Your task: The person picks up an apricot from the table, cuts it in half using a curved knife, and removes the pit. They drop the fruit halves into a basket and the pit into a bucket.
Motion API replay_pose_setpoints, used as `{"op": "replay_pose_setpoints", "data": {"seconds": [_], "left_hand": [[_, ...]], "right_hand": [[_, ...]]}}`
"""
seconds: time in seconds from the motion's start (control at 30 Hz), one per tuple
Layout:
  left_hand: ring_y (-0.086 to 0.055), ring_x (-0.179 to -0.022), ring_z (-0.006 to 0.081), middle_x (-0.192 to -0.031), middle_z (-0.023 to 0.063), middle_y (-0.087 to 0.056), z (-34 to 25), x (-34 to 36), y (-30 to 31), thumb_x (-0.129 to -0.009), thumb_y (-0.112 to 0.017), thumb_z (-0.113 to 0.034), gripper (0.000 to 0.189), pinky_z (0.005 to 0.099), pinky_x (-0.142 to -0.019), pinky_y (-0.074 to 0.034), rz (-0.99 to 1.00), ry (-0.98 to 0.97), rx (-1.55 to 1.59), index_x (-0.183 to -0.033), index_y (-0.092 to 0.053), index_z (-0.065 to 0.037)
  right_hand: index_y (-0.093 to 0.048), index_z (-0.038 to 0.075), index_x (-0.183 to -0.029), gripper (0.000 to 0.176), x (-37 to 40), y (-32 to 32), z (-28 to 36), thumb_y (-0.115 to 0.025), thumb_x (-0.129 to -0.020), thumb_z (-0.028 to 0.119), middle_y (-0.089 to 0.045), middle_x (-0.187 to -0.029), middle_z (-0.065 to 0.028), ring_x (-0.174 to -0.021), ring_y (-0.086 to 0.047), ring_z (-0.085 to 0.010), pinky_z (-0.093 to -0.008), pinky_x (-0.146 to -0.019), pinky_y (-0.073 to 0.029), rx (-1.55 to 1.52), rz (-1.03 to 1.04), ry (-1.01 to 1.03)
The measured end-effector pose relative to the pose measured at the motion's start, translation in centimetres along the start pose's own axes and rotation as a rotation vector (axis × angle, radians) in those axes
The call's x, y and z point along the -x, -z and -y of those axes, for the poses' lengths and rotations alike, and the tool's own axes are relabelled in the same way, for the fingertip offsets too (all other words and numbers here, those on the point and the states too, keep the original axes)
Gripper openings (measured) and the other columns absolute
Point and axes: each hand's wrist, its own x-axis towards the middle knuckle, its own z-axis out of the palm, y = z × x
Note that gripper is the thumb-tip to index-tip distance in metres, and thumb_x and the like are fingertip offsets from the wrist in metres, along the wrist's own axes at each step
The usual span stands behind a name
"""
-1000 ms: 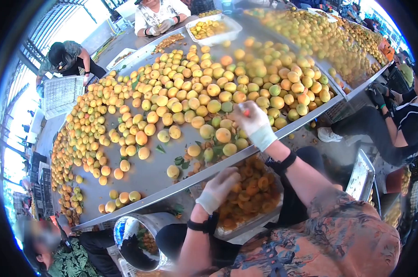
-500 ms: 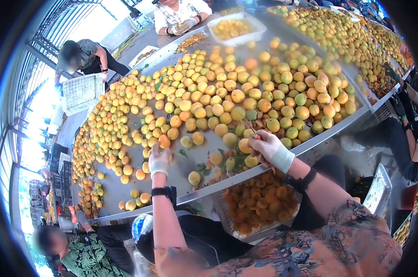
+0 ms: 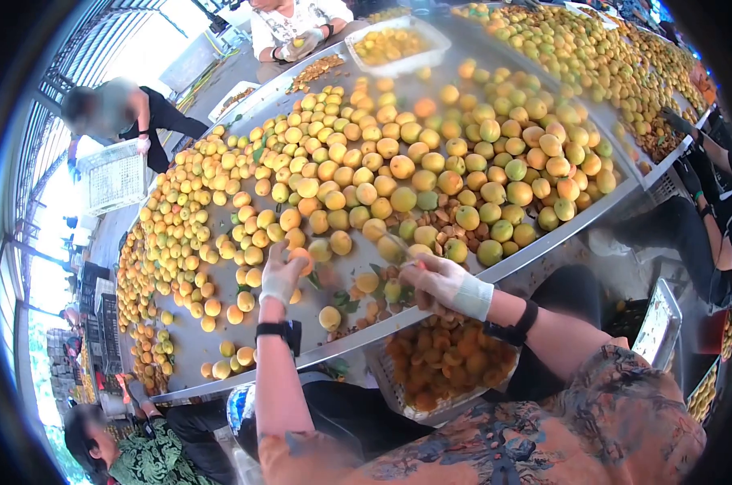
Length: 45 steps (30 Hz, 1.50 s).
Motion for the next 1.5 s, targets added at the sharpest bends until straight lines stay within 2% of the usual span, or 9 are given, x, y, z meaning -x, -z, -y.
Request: {"op": "replay_pose_setpoints", "data": {"seconds": [0.23, 0.37, 0.47, 0.63, 0.97, 1.2, 1.3, 1.37, 1.5], "left_hand": [[-0.059, -0.072, 0.0169, -0.090, 0.0080, -0.065, -6.4, 9.8, -5.3, -0.099, -0.051, -0.039, 0.037, 0.0290, -0.065, -0.050, 0.307, 0.394, 1.317, -0.114, -0.058, -0.005], [-0.063, -0.085, 0.0183, -0.102, 0.0089, -0.066, -8.0, 14.0, -7.9, -0.101, -0.047, -0.039, 0.040, 0.0318, -0.078, -0.051, 0.530, 0.143, 1.468, -0.120, -0.056, -0.004], [-0.062, -0.100, 0.0197, -0.114, 0.0094, -0.064, -7.5, 15.3, -9.3, -0.099, -0.049, -0.036, 0.040, 0.0332, -0.086, -0.049, 0.405, 0.224, 1.593, -0.124, -0.054, -0.004], [-0.058, -0.112, 0.0214, -0.122, 0.0095, -0.059, -8.3, 16.8, -8.1, -0.095, -0.053, -0.032, 0.046, 0.0349, -0.094, -0.047, 0.422, -0.023, 1.471, -0.131, -0.050, -0.003], [-0.054, -0.118, 0.0227, -0.128, 0.0108, -0.054, -8.4, 18.0, -9.0, -0.092, -0.050, -0.018, 0.050, 0.0359, -0.102, -0.043, 0.230, -0.217, 1.241, -0.138, -0.043, 0.000], [-0.054, -0.117, 0.0208, -0.128, 0.0114, -0.054, -9.5, 18.9, -8.4, -0.096, -0.045, -0.010, 0.046, 0.0340, -0.100, -0.044, 0.114, -0.275, 1.077, -0.140, -0.042, 0.001], [-0.056, -0.114, 0.0210, -0.124, 0.0121, -0.056, -9.9, 18.6, -8.6, -0.101, -0.047, -0.022, 0.045, 0.0337, -0.100, -0.044, 0.083, -0.411, 0.858, -0.140, -0.043, 0.001], [-0.057, -0.111, 0.0204, -0.120, 0.0122, -0.059, -10.6, 18.9, -9.4, -0.103, -0.048, -0.035, 0.050, 0.0324, -0.097, -0.045, 0.081, -0.203, 1.214, -0.139, -0.045, 0.000], [-0.058, -0.105, 0.0190, -0.113, 0.0104, -0.061, -10.4, 18.2, -10.2, -0.103, -0.047, -0.042, 0.052, 0.0310, -0.093, -0.046, 0.113, -0.078, 1.331, -0.134, -0.048, 0.000]], "right_hand": [[-0.056, 0.008, -0.116, 0.036, 0.2, -2.7, -1.6, -0.051, -0.102, 0.041, -0.056, -0.073, -0.0004, -0.058, -0.049, -0.0072, -0.0237, -0.054, -0.042, 0.069, 0.034, 0.322], [-0.056, 0.005, -0.108, 0.033, 0.6, -3.7, -2.8, -0.051, -0.103, 0.037, -0.053, -0.076, 0.0022, -0.068, -0.049, -0.0071, -0.0244, -0.062, -0.044, 0.055, -0.022, 0.446], [-0.057, 0.004, -0.107, 0.032, 0.6, -3.9, -3.8, -0.051, -0.103, 0.036, -0.054, -0.079, 0.0038, -0.070, -0.049, -0.0058, -0.0230, -0.062, -0.043, -0.017, -0.033, 0.504], [-0.057, 0.003, -0.108, 0.027, 2.1, -4.3, -3.9, -0.051, -0.103, 0.028, -0.055, -0.086, 0.0037, -0.078, -0.049, -0.0052, -0.0217, -0.071, -0.045, -0.016, -0.002, 0.300], [-0.054, 0.000, -0.106, 0.021, 2.7, -5.6, -5.6, -0.048, -0.103, 0.020, -0.057, -0.087, -0.0004, -0.080, -0.051, -0.0067, -0.0237, -0.074, -0.047, 0.141, -0.077, 0.460], [-0.053, 0.000, -0.105, 0.032, 2.5, -5.3, -5.8, -0.051, -0.103, 0.031, -0.064, -0.088, -0.0184, -0.083, -0.063, -0.0297, -0.0360, -0.074, -0.049, 0.295, -0.129, 0.510], [-0.052, 0.000, -0.110, 0.033, 2.7, -5.9, -5.8, -0.051, -0.102, 0.032, -0.064, -0.090, -0.0230, -0.086, -0.065, -0.0382, -0.0391, -0.075, -0.050, 0.289, -0.152, 0.531], [-0.051, -0.001, -0.115, 0.035, 2.3, -6.4, -6.5, -0.052, -0.102, 0.031, -0.064, -0.093, -0.0263, -0.091, -0.063, -0.0459, -0.0409, -0.075, -0.050, 0.379, -0.219, 0.587], [-0.050, -0.001, -0.115, 0.034, 2.0, -6.5, -6.5, -0.053, -0.101, 0.031, -0.064, -0.091, -0.0274, -0.092, -0.061, -0.0488, -0.0436, -0.073, -0.050, 0.421, -0.284, 0.597]]}}
